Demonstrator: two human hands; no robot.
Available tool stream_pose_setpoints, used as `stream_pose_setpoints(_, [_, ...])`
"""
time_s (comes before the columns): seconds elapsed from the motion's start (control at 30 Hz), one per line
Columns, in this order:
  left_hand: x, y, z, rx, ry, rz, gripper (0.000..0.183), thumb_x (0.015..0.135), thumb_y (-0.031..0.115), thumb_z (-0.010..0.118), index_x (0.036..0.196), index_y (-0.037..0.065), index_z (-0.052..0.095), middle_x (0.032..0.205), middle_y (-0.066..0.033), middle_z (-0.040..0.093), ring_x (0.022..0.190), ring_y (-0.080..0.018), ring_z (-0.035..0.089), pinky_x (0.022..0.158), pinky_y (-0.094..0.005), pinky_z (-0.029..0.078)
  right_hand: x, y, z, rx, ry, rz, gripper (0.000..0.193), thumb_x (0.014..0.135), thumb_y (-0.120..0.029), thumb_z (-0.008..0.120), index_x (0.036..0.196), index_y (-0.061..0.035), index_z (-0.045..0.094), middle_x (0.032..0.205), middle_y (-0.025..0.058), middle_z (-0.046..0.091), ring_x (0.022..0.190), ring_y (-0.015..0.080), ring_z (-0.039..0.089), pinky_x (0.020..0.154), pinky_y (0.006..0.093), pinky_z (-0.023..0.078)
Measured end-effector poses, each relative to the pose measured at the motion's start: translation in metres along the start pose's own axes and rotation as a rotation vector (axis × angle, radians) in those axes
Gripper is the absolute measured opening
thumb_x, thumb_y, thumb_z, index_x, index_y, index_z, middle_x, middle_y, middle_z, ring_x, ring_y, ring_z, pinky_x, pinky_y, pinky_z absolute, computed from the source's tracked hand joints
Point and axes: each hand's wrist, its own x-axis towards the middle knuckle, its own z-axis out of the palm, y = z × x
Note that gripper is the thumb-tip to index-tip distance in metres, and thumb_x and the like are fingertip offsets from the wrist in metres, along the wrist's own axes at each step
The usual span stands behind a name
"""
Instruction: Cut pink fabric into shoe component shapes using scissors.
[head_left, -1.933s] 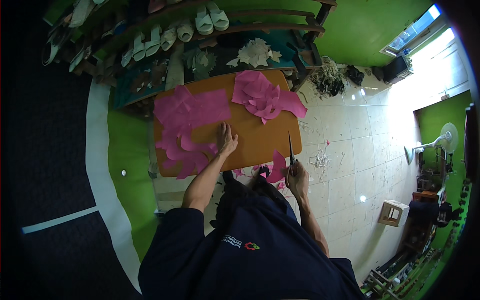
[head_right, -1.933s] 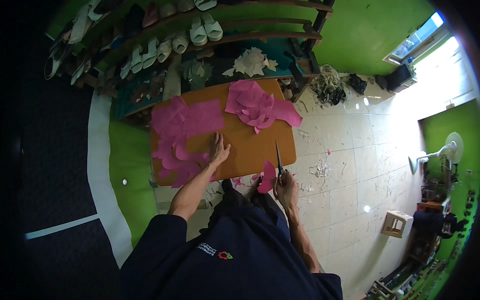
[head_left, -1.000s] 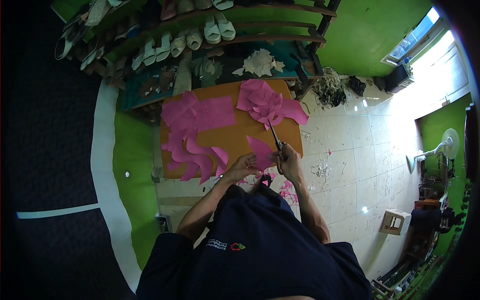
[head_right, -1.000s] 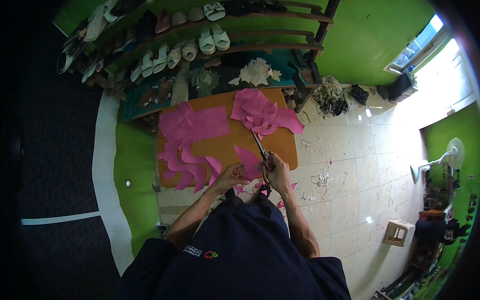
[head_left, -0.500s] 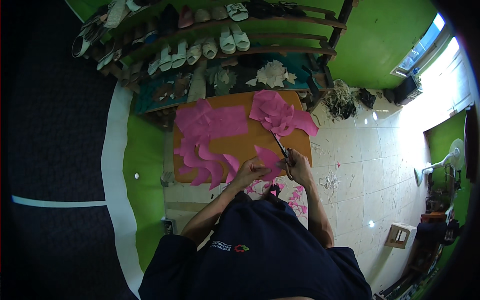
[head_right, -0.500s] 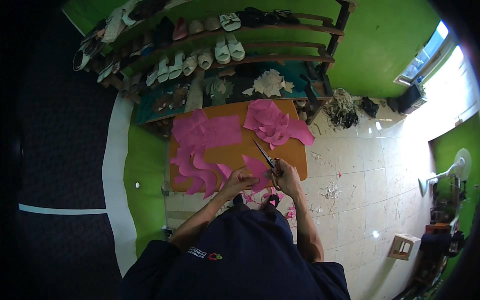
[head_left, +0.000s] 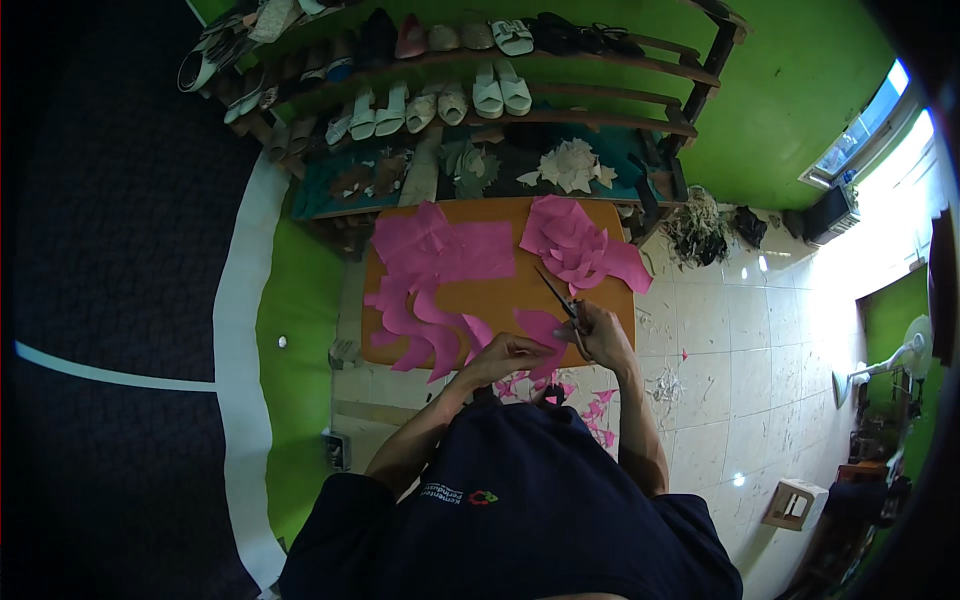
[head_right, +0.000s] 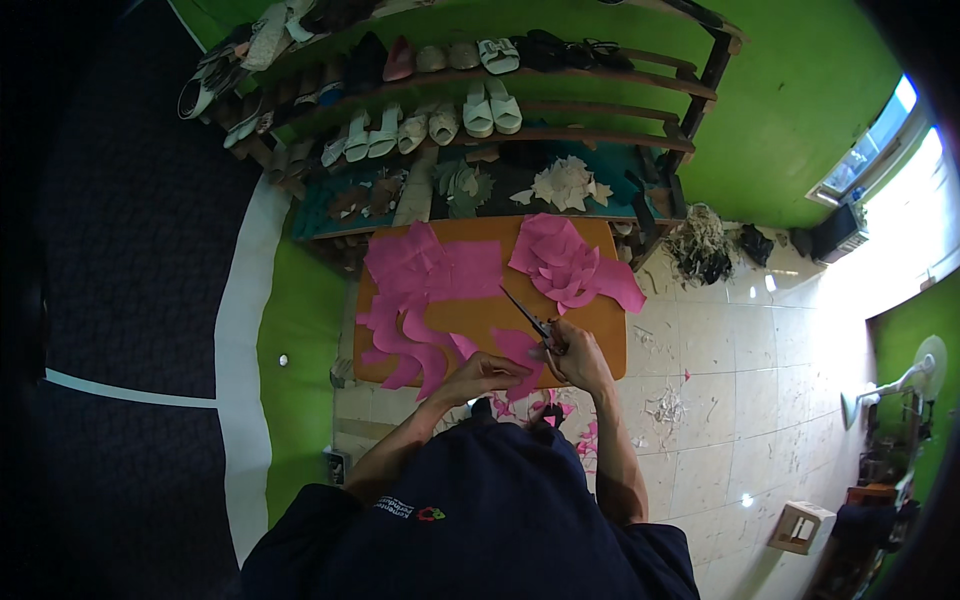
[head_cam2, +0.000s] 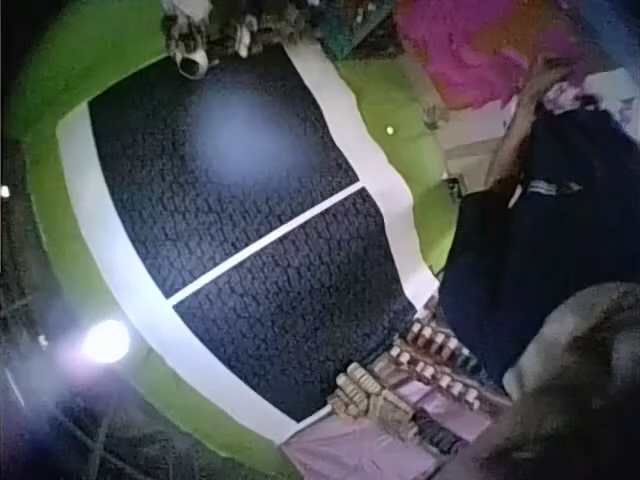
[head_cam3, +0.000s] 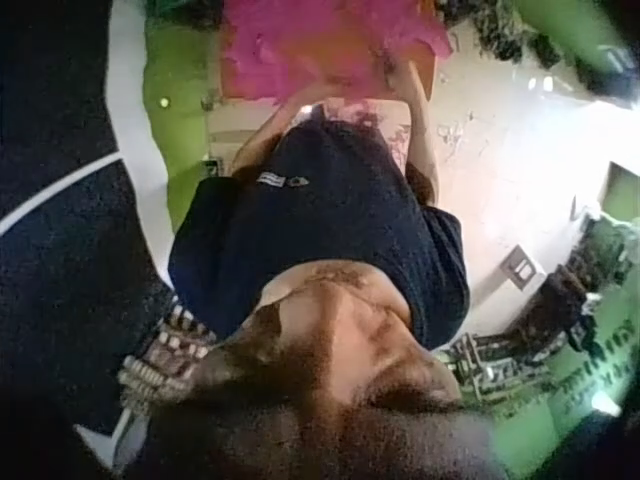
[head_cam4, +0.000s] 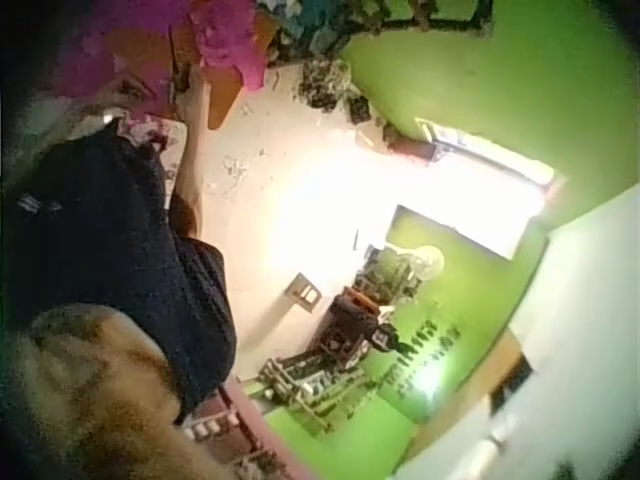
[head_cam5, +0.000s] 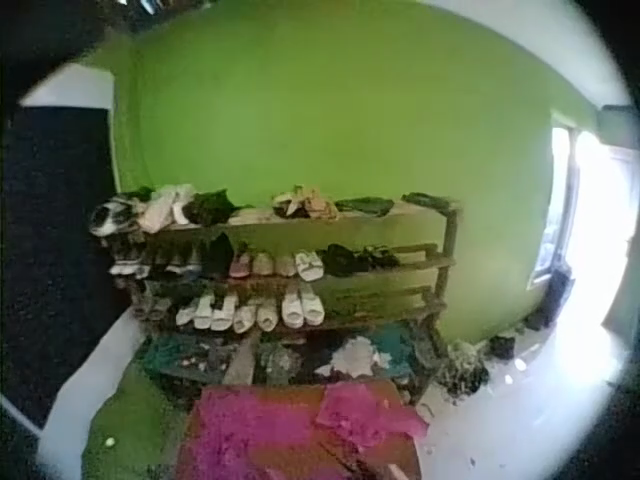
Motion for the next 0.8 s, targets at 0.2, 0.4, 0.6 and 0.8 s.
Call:
stream_pose_setpoints(0.2, [0.007, 0.051, -0.009, -0.37, 0.531, 0.196, 0.042, 0.087, 0.007, 0.074, 0.128, 0.004, 0.066, 0.089, -0.0009, 0.073, 0.083, -0.0082, 0.067, 0.079, -0.024, 0.052, 0.004, -0.02, 0.014, 0.113, 0.227, -0.003, 0.029, 0.083, -0.019, 0.082, 0.081, -0.0019, 0.058, 0.051, -0.0019, 0.046, 0.046, 0.005, 0.042, 0.045, 0.0263, 0.033])
stream_pose_setpoints(0.4, [0.016, 0.107, -0.032, -0.403, 0.783, 0.387, 0.047, 0.083, 0.002, 0.077, 0.129, 0.003, 0.063, 0.086, -0.0039, 0.072, 0.078, -0.0097, 0.068, 0.073, -0.0211, 0.053, -0.013, -0.011, 0.047, 0.313, 0.075, 0.157, 0.039, 0.087, -0.031, 0.078, 0.098, 0.0025, 0.062, 0.063, 0.0048, 0.059, 0.05, 0.0099, 0.057, 0.046, 0.026, 0.043])
stream_pose_setpoints(0.6, [0.017, 0.134, -0.035, -0.515, 0.729, 0.475, 0.051, 0.085, 0.0, 0.074, 0.133, -0.001, 0.057, 0.092, -0.0093, 0.073, 0.082, -0.0144, 0.071, 0.079, -0.0253, 0.06, -0.026, -0.025, 0.069, 0.336, -0.059, 0.124, 0.054, 0.09, -0.051, 0.066, 0.096, 0.0021, 0.061, 0.066, 0.0084, 0.061, 0.061, 0.0153, 0.061, 0.057, 0.0323, 0.048])
stream_pose_setpoints(0.8, [0.016, 0.133, -0.04, -0.395, 0.727, 0.461, 0.057, 0.083, -0.004, 0.073, 0.136, -0.002, 0.055, 0.085, -0.0034, 0.069, 0.079, -0.0105, 0.068, 0.081, -0.0228, 0.056, -0.022, -0.031, 0.072, 0.222, -0.046, 0.045, 0.06, 0.091, -0.057, 0.062, 0.093, 0.003, 0.06, 0.062, 0.0098, 0.056, 0.058, 0.0191, 0.057, 0.057, 0.0361, 0.045])
